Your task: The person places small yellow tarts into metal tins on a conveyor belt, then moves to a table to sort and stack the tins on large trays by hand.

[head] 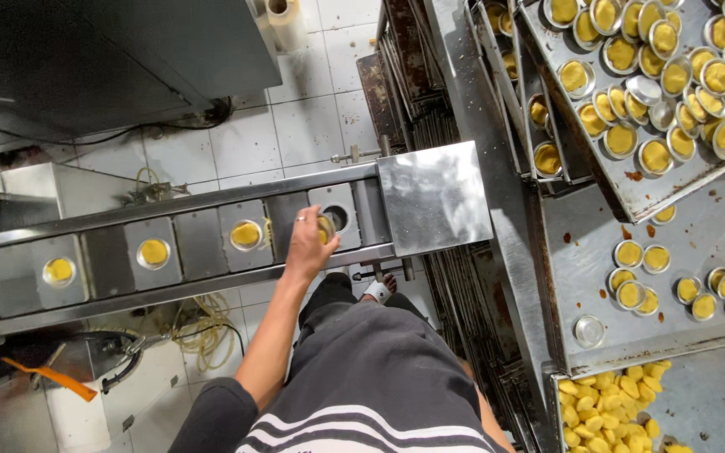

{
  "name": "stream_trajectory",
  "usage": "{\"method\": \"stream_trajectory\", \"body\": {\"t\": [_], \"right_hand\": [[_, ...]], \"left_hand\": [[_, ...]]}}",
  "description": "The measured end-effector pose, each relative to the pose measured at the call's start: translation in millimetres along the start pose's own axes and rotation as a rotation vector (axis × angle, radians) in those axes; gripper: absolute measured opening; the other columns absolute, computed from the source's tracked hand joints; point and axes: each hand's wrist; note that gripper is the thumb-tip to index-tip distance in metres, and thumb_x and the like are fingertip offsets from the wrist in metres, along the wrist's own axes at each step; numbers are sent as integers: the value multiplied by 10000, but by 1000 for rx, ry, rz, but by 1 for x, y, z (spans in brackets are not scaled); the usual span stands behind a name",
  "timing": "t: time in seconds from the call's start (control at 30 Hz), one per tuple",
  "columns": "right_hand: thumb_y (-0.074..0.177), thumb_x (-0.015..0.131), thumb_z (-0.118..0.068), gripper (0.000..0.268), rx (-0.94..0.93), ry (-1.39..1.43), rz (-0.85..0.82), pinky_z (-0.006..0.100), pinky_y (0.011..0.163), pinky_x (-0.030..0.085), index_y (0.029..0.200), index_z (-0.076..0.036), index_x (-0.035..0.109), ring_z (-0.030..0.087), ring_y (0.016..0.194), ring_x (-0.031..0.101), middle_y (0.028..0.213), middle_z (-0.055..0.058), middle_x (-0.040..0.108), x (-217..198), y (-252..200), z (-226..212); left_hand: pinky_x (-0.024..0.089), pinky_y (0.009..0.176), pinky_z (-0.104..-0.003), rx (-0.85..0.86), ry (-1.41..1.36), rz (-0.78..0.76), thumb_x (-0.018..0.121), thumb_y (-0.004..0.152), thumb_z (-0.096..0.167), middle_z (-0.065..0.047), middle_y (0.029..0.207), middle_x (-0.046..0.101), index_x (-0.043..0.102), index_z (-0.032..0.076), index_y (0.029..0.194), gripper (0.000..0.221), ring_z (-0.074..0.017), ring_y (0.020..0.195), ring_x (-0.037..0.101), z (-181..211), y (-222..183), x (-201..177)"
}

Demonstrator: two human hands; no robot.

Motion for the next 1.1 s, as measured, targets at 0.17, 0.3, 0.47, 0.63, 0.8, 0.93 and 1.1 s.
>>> {"method": "stream_trajectory", "body": {"t": [0.17, 0.3, 0.47, 0.63, 0.8, 0.93, 1.1], "right_hand": [[943, 678, -252, 326, -91, 464, 103, 439, 856, 510, 1165, -35, 775, 336, 991, 712, 1102, 189, 778, -11, -21, -37], [991, 630, -89, 225, -193, 759, 127, 375, 530, 487, 1122, 78, 705, 260, 660, 618, 873, 195, 694, -23, -24, -47], [897, 640, -344, 425, -35, 259, 175, 456, 920, 488, 1171, -54, 786, 341, 1024, 702, 1067, 156, 800, -30, -39, -38], [899, 565, -401, 494, -73, 100, 60, 470, 868, 483, 1157, -47, 792, 383, 1053, 694, 1200, 210, 761, -16, -17, -8], [869, 595, -460, 520, -187, 159, 74, 504, 799, 499, 1121, -60, 811, 366, 981, 698, 1116, 221, 777, -11, -4, -13], [886, 638, -432, 442, -138, 62, 127, 442, 954, 478, 1152, -127, 817, 328, 1135, 680, 1224, 140, 772, -21, -3, -39], [795, 753, -495, 426, -122, 161, 211, 442, 943, 560, 1131, -237, 796, 308, 1097, 720, 1023, 61, 816, -22, -15, -53]], "left_hand": [[467, 1124, -534, -16, 222, -98, 916, 735, 174, -246, 1334, 525, 515, -8, 1385, 786, -410, 1305, 466, -1, 21, 19], [579, 987, -500, -135, 253, -40, 884, 764, 176, -259, 1284, 527, 585, 17, 1253, 594, -400, 1279, 430, -17, 6, 12], [569, 808, -496, -328, 345, 32, 851, 811, 259, -218, 1254, 482, 546, 60, 1344, 646, -373, 1159, 458, -30, -13, -4], [539, 851, -492, -428, 384, 96, 826, 770, 172, -200, 1218, 522, 551, 84, 1362, 659, -378, 1084, 517, -38, -23, -17], [540, 853, -440, -488, 359, 90, 821, 741, 127, -177, 1229, 545, 560, 98, 1339, 652, -338, 1097, 517, -49, -25, -35], [556, 894, -454, -524, 341, 97, 839, 731, 104, -193, 1250, 586, 507, 38, 1335, 692, -351, 1135, 514, -61, -25, -50], [513, 873, -524, -401, 368, 244, 765, 566, 99, -204, 1092, 610, 560, 62, 1169, 638, -456, 967, 624, -80, -33, -66]]}}
Point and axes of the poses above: each hand's wrist, its own y-axis towards the middle knuckle, its own x-axis out of the palm, z = x × y
